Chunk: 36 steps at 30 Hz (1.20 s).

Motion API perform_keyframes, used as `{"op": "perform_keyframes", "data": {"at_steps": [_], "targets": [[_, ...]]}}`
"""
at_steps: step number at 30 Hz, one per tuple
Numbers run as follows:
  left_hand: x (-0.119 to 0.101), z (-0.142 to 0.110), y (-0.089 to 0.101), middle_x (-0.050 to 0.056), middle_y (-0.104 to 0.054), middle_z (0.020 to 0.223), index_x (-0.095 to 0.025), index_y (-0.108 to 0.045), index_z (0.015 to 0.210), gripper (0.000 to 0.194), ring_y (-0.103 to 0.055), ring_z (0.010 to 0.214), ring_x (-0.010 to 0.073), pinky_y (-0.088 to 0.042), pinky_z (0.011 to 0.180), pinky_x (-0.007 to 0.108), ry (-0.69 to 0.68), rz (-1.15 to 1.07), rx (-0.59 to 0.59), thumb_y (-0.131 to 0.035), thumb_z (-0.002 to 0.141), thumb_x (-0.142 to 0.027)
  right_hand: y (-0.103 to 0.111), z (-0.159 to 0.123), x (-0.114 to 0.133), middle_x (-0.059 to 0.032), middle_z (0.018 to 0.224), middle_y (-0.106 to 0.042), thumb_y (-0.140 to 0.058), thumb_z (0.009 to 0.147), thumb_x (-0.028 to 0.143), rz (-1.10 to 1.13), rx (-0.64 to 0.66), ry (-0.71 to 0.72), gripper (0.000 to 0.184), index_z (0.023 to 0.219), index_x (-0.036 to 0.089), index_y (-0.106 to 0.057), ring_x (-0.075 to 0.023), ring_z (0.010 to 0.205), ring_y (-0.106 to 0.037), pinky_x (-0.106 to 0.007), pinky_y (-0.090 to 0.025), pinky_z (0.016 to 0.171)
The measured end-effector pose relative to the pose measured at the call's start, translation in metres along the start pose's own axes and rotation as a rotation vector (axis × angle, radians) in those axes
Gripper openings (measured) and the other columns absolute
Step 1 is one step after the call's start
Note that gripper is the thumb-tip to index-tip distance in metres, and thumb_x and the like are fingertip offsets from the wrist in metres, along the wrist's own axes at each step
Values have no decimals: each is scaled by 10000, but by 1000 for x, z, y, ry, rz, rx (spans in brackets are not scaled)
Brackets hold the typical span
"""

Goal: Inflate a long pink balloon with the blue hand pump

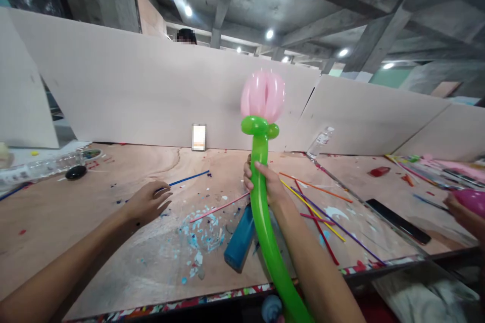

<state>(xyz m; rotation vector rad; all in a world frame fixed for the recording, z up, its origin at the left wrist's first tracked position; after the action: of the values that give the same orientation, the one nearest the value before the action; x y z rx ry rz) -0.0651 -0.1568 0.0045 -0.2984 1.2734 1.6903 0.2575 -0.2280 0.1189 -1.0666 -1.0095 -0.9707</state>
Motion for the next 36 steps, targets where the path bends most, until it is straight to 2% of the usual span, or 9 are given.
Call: {"op": "perform_keyframes", "data": {"at_steps": [4, 10, 13, 15, 18, 22, 27, 31, 36], "targets": [[1, -1, -8, 106, -697, 968, -244, -705, 931, 267, -632, 937, 329, -481, 848, 471, 52, 104, 96, -570, 809, -440, -19, -25, -31, 69, 638, -472, -704, 696, 451, -3, 76, -119, 397, 927, 234, -465, -83, 422, -453, -221, -355, 406], [-35, 3, -3, 112, -640, 1178, -257, -688, 1020, 369, -574, 1140, 344, -441, 993, 513, 49, -243, 45, -727, 709, -450, -24, -47, -53, 28, 724, -560, -659, 799, 485, -540, 52, -193, 435, 1086, 236, -445, -153, 545, -569, -272, -439, 490], [-61, 14, -7, 135, -546, 1322, -294, -470, 1341, 635, -596, 1125, 311, -478, 963, 514, 102, -522, 92, -695, 765, -441, -28, -47, -43, -41, 905, -619, -623, 830, 468, -892, -13, -73, 419, 1114, 224, -437, -214, 782, -627, -319, -474, 672], [-83, 20, -13, 141, -351, 1495, -367, -253, 1456, 874, -549, 1201, 326, -496, 947, 511, 87, -765, 153, -740, 733, -428, -33, -46, -41, -76, 985, -635, -603, 844, 431, -1063, -16, -30, 407, 1140, 209, -434, -240, 873, -626, -327, -456, 735], [-102, 30, -5, 158, -235, 1544, -365, -109, 1493, 1094, -437, 1305, 368, -474, 979, 515, -7, -927, 40, -802, 652, -453, -40, -48, -48, -103, 1046, -650, -576, 856, 377, -1247, 71, -23, 420, 1208, 192, -442, -262, 925, -631, -325, -442, 756], [-91, 35, 23, 167, -388, 1439, -298, -29, 1507, 1257, -402, 1331, 351, -408, 1056, 492, -62, -770, -245, -847, 568, -472, -35, -50, -50, -118, 1153, -645, -567, 856, 332, -1463, 168, 13, 434, 1255, 189, -480, -279, 1032, -618, -326, -437, 807], [-89, 30, 25, 162, -432, 1410, -237, -267, 1467, 1163, -429, 1300, 362, -393, 1066, 500, -84, -389, -126, -886, 498, -406, -10, -46, -33, -132, 1213, -628, -536, 822, 207, -1788, 39, -24, 510, 1329, 203, -479, -292, 1050, -614, -343, -428, 814], [-100, 21, 5, 176, -439, 1409, -192, -330, 1426, 1067, -457, 1273, 361, -390, 1060, 519, -74, -253, 14, -861, 532, -435, -20, -40, -26, -129, 1111, -665, -547, 790, 233, -1884, -17, -10, 485, 1273, 191, -528, -291, 988, -630, -342, -431, 772], [-114, 15, -9, 175, -431, 1428, -198, -323, 1430, 1011, -456, 1283, 342, -377, 1078, 506, -138, -226, -16, -832, 588, -430, -26, -24, -30, -131, 1034, -690, -533, 791, 233, -1909, -66, -55, 289, 1060, 156, -607, -274, 917, -651, -317, -422, 709]]}}
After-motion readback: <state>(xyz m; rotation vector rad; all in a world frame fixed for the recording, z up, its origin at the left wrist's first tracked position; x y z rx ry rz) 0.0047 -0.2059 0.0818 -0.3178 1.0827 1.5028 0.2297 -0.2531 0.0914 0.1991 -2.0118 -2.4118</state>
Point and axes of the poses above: each hand's wrist, its own z-axis towards the middle knuckle, its own y-axis out of the back of the hand, x = y × z, the point moved 8 cm from there along z, towards the middle knuckle
